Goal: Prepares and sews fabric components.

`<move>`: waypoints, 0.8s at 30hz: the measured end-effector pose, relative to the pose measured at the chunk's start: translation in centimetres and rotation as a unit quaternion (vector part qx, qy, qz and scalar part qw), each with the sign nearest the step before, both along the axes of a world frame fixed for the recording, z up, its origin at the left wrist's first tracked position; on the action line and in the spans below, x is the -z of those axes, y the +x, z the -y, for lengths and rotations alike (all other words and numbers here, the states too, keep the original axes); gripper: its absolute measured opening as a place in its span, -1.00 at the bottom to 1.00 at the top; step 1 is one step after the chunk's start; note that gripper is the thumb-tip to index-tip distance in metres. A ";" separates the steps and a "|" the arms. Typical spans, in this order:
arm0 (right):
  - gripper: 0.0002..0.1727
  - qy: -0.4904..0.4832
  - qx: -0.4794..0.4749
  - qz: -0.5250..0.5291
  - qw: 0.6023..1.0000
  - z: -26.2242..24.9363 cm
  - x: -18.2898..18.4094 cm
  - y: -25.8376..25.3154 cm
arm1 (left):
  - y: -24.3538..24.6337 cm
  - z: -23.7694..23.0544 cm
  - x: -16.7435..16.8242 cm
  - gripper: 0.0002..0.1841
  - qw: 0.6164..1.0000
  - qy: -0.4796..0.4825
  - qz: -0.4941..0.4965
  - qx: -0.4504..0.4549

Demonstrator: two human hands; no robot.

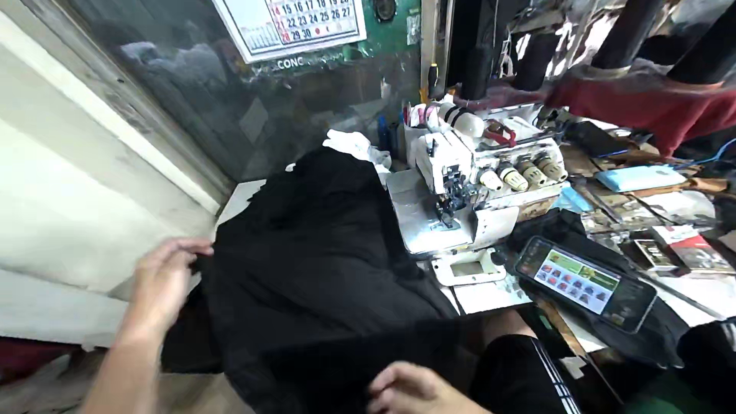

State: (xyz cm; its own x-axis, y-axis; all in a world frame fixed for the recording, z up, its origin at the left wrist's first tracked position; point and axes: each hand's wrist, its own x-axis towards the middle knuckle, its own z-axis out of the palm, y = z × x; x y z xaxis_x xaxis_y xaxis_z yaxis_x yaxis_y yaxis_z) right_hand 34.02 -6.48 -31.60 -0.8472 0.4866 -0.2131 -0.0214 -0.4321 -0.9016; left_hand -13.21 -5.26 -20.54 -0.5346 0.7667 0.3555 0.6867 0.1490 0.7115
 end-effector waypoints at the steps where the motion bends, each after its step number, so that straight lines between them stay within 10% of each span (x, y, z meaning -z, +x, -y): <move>1: -0.59 -0.039 0.103 0.068 0.992 -0.5 1.9 1.6 | -0.3 0.2 2.9 -0.61 0.999 -0.029 -0.025 -0.011; 6: 0.20 0.042 0.376 0.211 0.901 -4.6 6.3 2.3 | 1.6 -1.0 9.6 -0.73 0.968 -0.091 -0.225 -0.065; 11: -0.69 0.144 0.285 0.153 0.935 -4.7 5.8 1.7 | -0.2 0.0 7.7 -0.79 0.967 -0.102 -0.223 -0.062; 16: -0.76 0.172 0.062 0.016 0.983 -0.8 3.2 4.7 | -4.2 2.1 6.2 -0.79 0.957 -0.110 -0.238 -0.124; 24: -0.72 0.185 0.029 0.030 0.982 -0.5 3.6 4.6 | 2.7 -2.6 3.9 -0.72 0.947 -0.174 -0.254 -0.091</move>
State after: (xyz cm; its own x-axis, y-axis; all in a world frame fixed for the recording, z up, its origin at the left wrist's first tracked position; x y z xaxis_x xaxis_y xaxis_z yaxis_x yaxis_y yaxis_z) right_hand 38.62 -6.02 -35.22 -0.8073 0.5869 -0.0621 0.0219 -0.0754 -0.9969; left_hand -10.47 -2.62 -24.43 -0.4957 0.7969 0.3452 0.8684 0.4616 0.1814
